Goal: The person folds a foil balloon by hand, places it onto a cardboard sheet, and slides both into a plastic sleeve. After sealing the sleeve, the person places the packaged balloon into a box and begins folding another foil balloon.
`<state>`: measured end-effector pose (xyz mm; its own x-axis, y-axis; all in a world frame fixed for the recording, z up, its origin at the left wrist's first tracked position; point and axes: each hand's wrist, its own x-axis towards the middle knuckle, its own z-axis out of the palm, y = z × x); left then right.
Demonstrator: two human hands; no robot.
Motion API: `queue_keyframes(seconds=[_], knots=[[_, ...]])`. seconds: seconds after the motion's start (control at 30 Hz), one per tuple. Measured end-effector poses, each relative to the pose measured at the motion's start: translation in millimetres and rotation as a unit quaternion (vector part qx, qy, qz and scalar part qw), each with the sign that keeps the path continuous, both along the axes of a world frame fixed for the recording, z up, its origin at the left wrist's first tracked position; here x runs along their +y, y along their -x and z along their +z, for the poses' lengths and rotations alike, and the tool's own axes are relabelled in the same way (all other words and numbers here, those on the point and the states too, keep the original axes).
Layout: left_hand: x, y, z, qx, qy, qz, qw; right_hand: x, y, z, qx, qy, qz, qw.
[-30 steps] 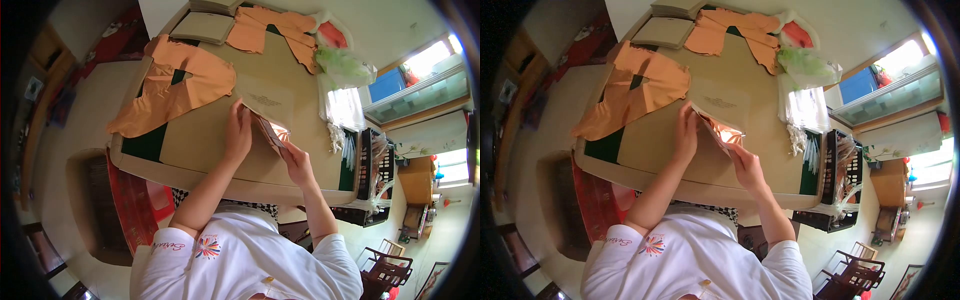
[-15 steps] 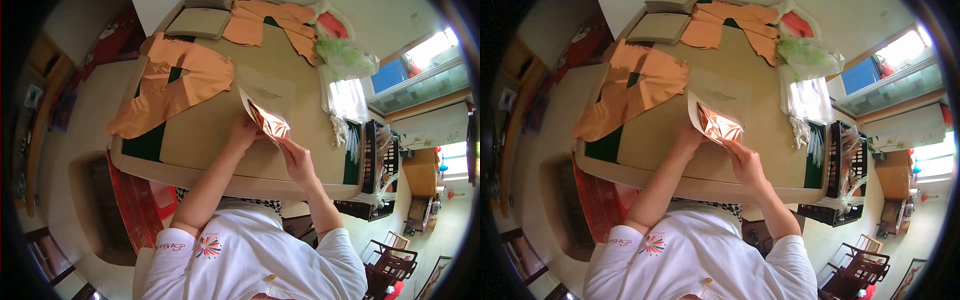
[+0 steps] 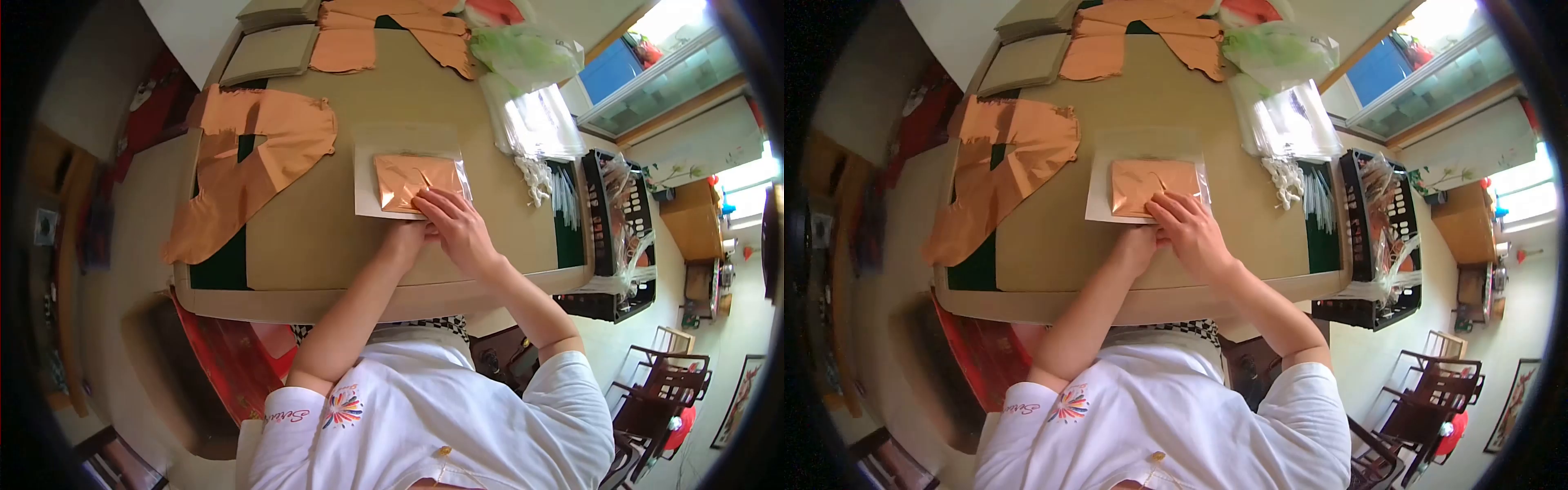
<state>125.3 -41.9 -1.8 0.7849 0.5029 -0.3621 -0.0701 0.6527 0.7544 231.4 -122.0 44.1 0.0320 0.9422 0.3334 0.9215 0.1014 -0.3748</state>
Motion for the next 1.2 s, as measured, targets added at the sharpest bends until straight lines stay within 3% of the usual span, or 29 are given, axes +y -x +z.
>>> queue_keyframes(seconds=[0.13, 0.23, 0.6, 0.8, 0.83, 0.9, 0.93, 1.03, 1.13, 1.2], knots=[[-7, -5, -10, 0.032, 0.032, 0.029, 0.999, -4, 5, 7, -0.051, -0.085, -0.033, 0.995], [-9, -3, -2, 0.032, 0.030, 0.009, 0.999, -5, -2, 12, -0.072, -0.027, -0.016, 0.997], [-13, 5, -2, 0.004, 0.009, -0.024, 1.000, 21, -20, -31, -0.115, -0.116, -0.019, 0.986], [-15, 21, -3, 0.052, 0.022, -0.034, 0.998, 14, -12, -31, -0.094, -0.115, -0.024, 0.989], [-17, 30, 1, 0.092, -0.101, -0.082, 0.987, 12, -13, -33, -0.094, -0.118, -0.022, 0.988], [-26, 49, 17, 0.167, -0.341, -0.173, 0.909, 11, -17, -31, -0.111, -0.097, -0.024, 0.989], [-35, 57, 46, 0.192, -0.492, -0.149, 0.836, 7, -16, -30, -0.116, -0.083, -0.027, 0.989], [-37, 59, 18, 0.105, -0.710, -0.019, 0.696, 0, -9, -24, -0.106, -0.015, -0.015, 0.994], [-33, 61, 2, 0.141, -0.756, -0.036, 0.639, 1, -17, 2, -0.068, 0.106, 0.001, 0.992], [-31, 61, -4, 0.155, -0.774, -0.051, 0.612, 27, -39, 2, -0.014, 0.083, -0.026, 0.996]])
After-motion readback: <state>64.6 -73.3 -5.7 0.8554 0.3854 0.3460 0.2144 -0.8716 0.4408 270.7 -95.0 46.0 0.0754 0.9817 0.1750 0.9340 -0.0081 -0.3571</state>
